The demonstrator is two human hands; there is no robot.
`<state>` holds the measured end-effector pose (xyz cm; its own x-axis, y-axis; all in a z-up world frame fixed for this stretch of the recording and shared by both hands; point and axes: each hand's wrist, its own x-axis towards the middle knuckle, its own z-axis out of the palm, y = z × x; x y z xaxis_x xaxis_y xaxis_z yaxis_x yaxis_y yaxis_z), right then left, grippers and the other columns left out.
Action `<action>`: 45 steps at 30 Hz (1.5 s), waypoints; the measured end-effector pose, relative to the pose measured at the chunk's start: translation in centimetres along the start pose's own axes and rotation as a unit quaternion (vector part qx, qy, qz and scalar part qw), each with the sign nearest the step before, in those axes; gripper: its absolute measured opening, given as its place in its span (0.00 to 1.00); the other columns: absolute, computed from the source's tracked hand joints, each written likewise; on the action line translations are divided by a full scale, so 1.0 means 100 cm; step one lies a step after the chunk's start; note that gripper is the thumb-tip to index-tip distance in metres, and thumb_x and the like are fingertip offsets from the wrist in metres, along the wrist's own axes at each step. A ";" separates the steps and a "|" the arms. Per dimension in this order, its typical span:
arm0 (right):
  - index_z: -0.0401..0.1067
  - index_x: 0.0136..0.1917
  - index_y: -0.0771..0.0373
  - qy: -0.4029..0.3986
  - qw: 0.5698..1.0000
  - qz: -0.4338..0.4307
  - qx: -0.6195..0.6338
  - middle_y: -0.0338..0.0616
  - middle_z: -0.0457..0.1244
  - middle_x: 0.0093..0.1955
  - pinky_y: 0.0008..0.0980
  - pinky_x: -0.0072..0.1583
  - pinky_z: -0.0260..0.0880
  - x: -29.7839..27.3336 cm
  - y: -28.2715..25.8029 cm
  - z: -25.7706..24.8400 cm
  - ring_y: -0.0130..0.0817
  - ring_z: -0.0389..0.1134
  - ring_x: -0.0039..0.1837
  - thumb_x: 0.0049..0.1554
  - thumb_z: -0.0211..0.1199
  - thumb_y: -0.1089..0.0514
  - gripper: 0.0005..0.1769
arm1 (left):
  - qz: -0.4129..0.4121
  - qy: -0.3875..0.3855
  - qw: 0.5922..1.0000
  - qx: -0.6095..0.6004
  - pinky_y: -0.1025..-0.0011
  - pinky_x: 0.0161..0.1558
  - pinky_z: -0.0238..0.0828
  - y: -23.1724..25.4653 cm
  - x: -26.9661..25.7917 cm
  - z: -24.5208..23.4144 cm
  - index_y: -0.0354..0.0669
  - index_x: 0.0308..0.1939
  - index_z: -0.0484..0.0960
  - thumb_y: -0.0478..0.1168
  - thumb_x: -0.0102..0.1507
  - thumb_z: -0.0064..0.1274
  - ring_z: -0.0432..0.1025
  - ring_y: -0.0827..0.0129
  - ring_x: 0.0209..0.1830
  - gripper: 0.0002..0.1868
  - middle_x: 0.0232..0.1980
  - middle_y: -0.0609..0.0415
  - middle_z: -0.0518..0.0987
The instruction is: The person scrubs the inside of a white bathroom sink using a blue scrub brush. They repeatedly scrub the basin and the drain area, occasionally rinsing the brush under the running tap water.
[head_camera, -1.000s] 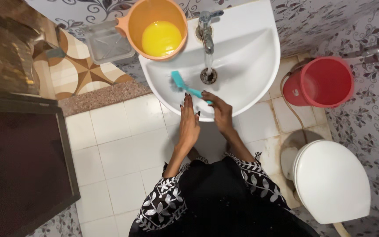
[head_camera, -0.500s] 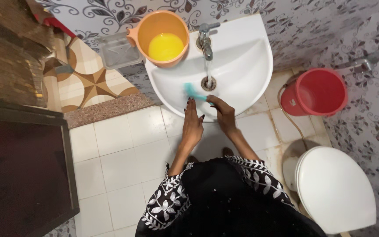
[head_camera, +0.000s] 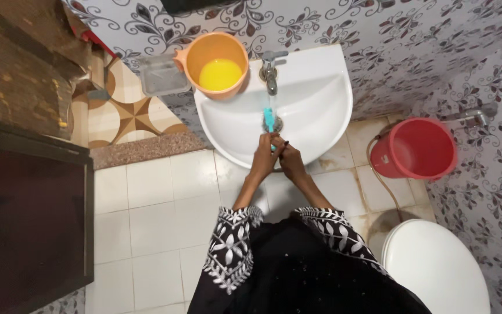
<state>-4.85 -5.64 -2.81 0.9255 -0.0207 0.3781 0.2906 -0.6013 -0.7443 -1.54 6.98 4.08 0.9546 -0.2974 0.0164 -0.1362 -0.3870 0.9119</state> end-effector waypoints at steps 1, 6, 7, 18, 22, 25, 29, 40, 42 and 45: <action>0.73 0.63 0.65 -0.006 0.999 -0.021 -0.048 0.58 0.70 0.55 0.44 0.56 0.75 0.002 0.004 -0.001 0.55 0.72 0.57 0.58 0.52 0.69 0.21 | 0.031 0.020 0.999 0.005 0.60 0.51 0.77 0.005 -0.004 0.002 0.43 0.61 0.72 0.45 0.69 0.54 0.76 0.48 0.54 0.19 0.60 0.44 0.74; 0.73 0.56 0.64 0.054 0.998 -0.013 -0.028 0.58 0.69 0.49 0.46 0.50 0.73 -0.028 -0.016 -0.019 0.57 0.72 0.50 0.59 0.54 0.64 0.13 | 0.089 0.089 0.989 -0.076 0.61 0.44 0.78 0.032 -0.047 0.020 0.39 0.51 0.77 0.42 0.65 0.54 0.76 0.52 0.50 0.14 0.51 0.44 0.79; 0.73 0.58 0.65 0.058 0.998 -0.040 -0.004 0.59 0.69 0.50 0.46 0.50 0.73 -0.024 -0.017 -0.022 0.57 0.72 0.51 0.59 0.54 0.64 0.14 | 0.079 0.104 0.990 -0.053 0.60 0.44 0.76 0.029 -0.033 0.022 0.39 0.51 0.78 0.42 0.66 0.54 0.76 0.51 0.48 0.13 0.49 0.44 0.79; 0.69 0.56 0.68 -0.093 0.996 0.014 0.005 0.63 0.67 0.49 0.51 0.52 0.71 -0.021 -0.020 -0.033 0.64 0.69 0.52 0.60 0.51 0.65 0.13 | 0.001 0.187 0.979 0.086 0.52 0.39 0.70 0.003 -0.045 0.038 0.38 0.42 0.78 0.41 0.67 0.51 0.76 0.46 0.38 0.09 0.37 0.42 0.80; 0.62 0.65 0.72 -0.178 0.983 0.028 -0.024 0.65 0.65 0.53 0.53 0.51 0.68 0.013 0.008 -0.007 0.65 0.68 0.50 0.63 0.50 0.66 0.17 | -0.007 0.158 0.978 0.134 0.51 0.40 0.69 -0.020 0.003 0.025 0.38 0.42 0.77 0.43 0.72 0.49 0.74 0.41 0.38 0.12 0.35 0.39 0.79; 0.64 0.58 0.69 -0.185 0.981 0.002 -0.053 0.62 0.67 0.51 0.52 0.53 0.70 0.009 -0.001 -0.019 0.62 0.69 0.53 0.61 0.52 0.67 0.11 | -0.007 0.154 0.985 0.076 0.51 0.40 0.69 -0.014 -0.006 0.019 0.38 0.40 0.77 0.44 0.72 0.46 0.74 0.41 0.37 0.13 0.35 0.40 0.79; 0.66 0.54 0.68 -0.175 0.984 0.008 -0.037 0.61 0.67 0.46 0.52 0.50 0.70 -0.006 -0.021 -0.045 0.62 0.69 0.50 0.57 0.56 0.63 0.12 | 0.016 0.145 0.989 0.023 0.51 0.39 0.69 0.008 -0.028 0.022 0.39 0.40 0.77 0.45 0.70 0.44 0.75 0.43 0.36 0.13 0.34 0.40 0.80; 0.59 0.71 0.75 -0.112 0.993 0.029 -0.027 0.71 0.65 0.50 0.55 0.51 0.69 -0.001 -0.020 -0.058 0.66 0.69 0.51 0.56 0.48 0.68 0.28 | -0.022 0.126 0.982 0.142 0.50 0.35 0.70 0.009 0.006 0.045 0.41 0.33 0.78 0.49 0.70 0.49 0.76 0.42 0.32 0.17 0.30 0.41 0.81; 0.62 0.66 0.73 -0.142 0.989 0.009 -0.039 0.69 0.66 0.50 0.56 0.53 0.68 0.019 0.002 -0.045 0.66 0.68 0.52 0.59 0.50 0.67 0.21 | 0.028 0.178 0.975 0.131 0.50 0.33 0.70 0.000 0.006 0.049 0.40 0.35 0.78 0.46 0.69 0.47 0.76 0.42 0.31 0.14 0.31 0.41 0.81; 0.63 0.63 0.72 -0.161 0.986 0.027 -0.035 0.67 0.67 0.51 0.55 0.54 0.68 0.021 0.015 -0.036 0.65 0.68 0.53 0.61 0.50 0.68 0.16 | 0.066 0.217 0.962 0.153 0.53 0.34 0.71 -0.012 0.033 0.049 0.37 0.37 0.75 0.44 0.70 0.48 0.76 0.44 0.32 0.13 0.31 0.41 0.79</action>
<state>-3.40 -9.49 -1.13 0.9715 0.1943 0.1354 0.2316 -0.6600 -0.7146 0.51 2.21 1.05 0.9355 0.0048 0.3534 -0.2716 -0.6299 0.7276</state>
